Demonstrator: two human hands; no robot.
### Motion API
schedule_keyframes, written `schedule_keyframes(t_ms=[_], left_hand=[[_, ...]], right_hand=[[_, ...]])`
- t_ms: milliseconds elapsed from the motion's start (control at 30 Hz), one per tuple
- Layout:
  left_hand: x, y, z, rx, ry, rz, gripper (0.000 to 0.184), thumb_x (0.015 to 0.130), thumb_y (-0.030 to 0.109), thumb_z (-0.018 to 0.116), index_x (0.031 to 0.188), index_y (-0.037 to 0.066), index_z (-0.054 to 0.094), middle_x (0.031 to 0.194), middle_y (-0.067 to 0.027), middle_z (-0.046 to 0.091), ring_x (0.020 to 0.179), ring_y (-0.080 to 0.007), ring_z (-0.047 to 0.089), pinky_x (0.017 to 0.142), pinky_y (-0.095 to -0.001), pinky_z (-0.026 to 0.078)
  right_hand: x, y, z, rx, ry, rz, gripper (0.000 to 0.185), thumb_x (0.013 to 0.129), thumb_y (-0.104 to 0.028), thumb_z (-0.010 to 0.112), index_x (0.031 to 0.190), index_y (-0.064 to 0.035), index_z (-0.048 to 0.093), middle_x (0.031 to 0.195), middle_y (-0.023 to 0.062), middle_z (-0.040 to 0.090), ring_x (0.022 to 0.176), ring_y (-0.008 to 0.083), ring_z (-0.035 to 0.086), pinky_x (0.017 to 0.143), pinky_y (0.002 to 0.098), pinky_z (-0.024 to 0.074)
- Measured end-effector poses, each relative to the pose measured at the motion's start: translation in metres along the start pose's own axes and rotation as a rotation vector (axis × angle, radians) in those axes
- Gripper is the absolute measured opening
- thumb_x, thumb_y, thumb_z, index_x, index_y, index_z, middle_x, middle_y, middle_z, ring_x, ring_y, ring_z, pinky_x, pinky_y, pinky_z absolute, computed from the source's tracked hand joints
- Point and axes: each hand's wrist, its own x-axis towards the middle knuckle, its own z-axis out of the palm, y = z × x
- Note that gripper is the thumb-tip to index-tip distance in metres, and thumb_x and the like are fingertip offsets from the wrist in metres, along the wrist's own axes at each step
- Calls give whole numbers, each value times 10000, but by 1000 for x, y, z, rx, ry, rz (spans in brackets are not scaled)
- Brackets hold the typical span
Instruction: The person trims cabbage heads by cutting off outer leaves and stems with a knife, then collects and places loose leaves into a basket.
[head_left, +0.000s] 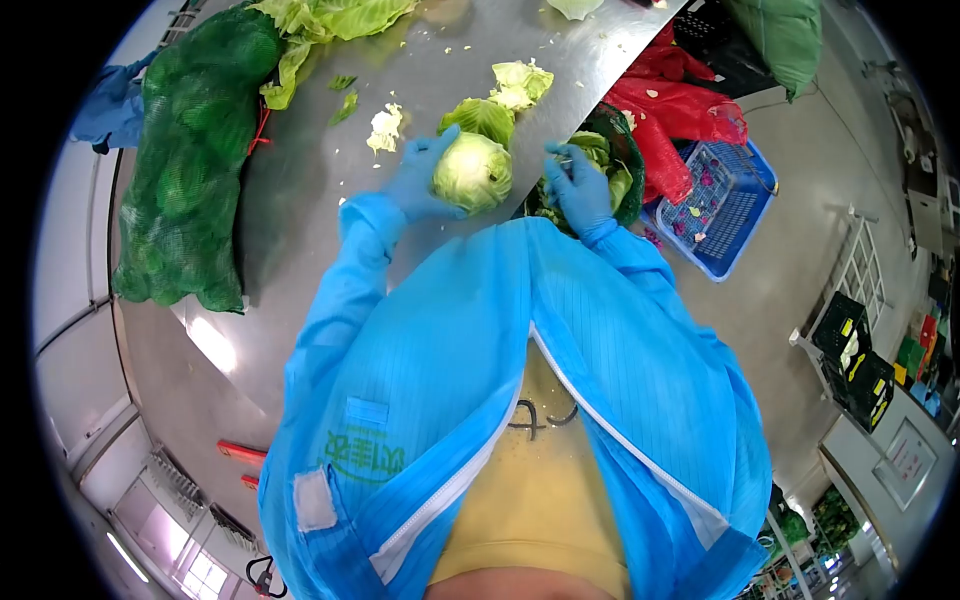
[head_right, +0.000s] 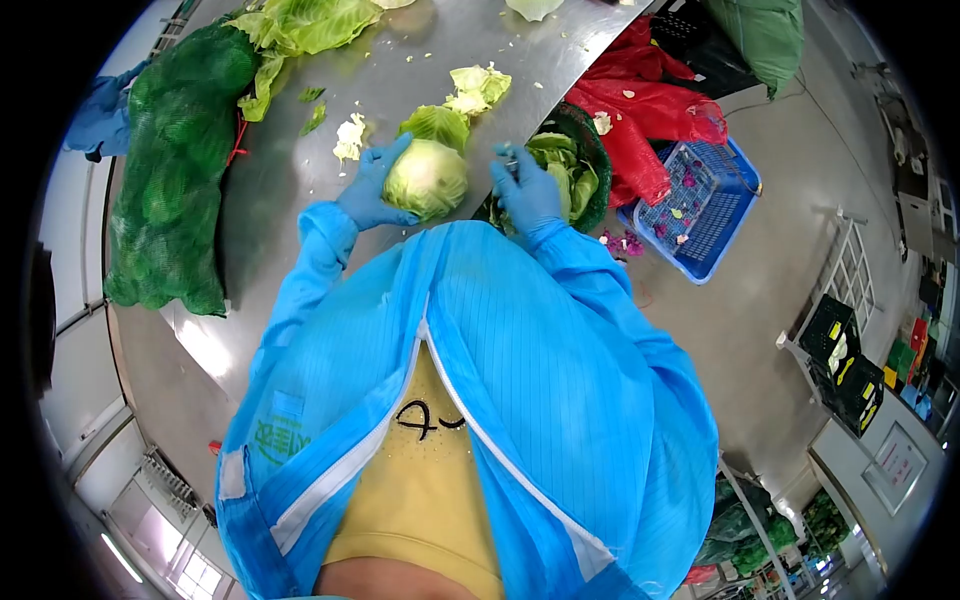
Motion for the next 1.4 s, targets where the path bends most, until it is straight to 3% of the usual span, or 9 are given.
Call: schedule_keyframes(t_ms=[167,233,333,433,867,1033,1167,1233,1400], left_hand=[[-8,18,12,157,15,-247,1268,373,439,893,1408,69,261,1175,-211,349,1100,-372,410,1003,-392,370],[-12,14,35,290,322,-289,1330,360,494,881,1407,34,202,1175,-211,352,1093,-359,412,976,-414,381],[-9,1,69,-138,566,-236,1351,376,509,872,1403,14,146,1206,-226,336,1119,-372,402,950,-436,389],[-17,14,76,-29,555,-84,1336,420,495,864,1412,36,95,1254,-241,306,1142,-387,389,953,-457,384],[-12,25,87,58,482,-171,1232,531,457,826,1423,39,86,1308,-250,209,1163,-418,290,949,-498,357],[-13,26,103,168,651,-89,1235,532,468,825,1424,42,86,1289,-239,221,1121,-416,296,944,-498,343],[-19,15,102,91,683,-103,1215,530,451,833,1421,52,110,1284,-222,226,1146,-388,308,962,-483,340],[-25,25,89,-341,644,-127,1206,513,378,861,1420,64,131,1267,-201,254,1155,-344,345,989,-450,346],[-35,-28,73,-598,476,-41,1167,540,135,864,1438,130,119,1304,-169,280,1188,-313,424,1017,-419,385]], right_hand=[[-9,-3,13,-383,-253,-71,466,902,-433,494,1241,-113,504,928,160,658,810,309,644,725,388,496],[-10,0,19,-427,-334,-157,580,910,-522,409,1347,-140,412,994,202,638,890,366,618,758,419,484],[-10,-4,24,-597,-425,-20,610,925,-525,354,1405,-150,314,1003,221,628,899,374,611,761,420,480],[-10,-3,23,-657,-382,-59,622,936,-527,299,1429,-152,250,975,231,628,872,375,615,739,430,480],[-13,-17,20,-943,-355,-27,577,940,-513,293,1418,-190,274,884,213,635,784,369,618,678,456,475],[2,26,21,-539,-17,45,559,922,-537,346,1280,-132,489,815,186,642,747,340,626,658,436,471],[11,29,16,-295,-63,268,565,889,-527,447,1135,-32,563,805,177,637,754,306,628,651,403,460],[21,42,20,-364,9,168,514,856,-476,532,1076,-13,580,767,144,622,699,264,609,637,373,460],[46,93,17,-375,225,-9,441,760,-351,685,1012,1,605,812,125,645,730,232,615,663,345,469]])
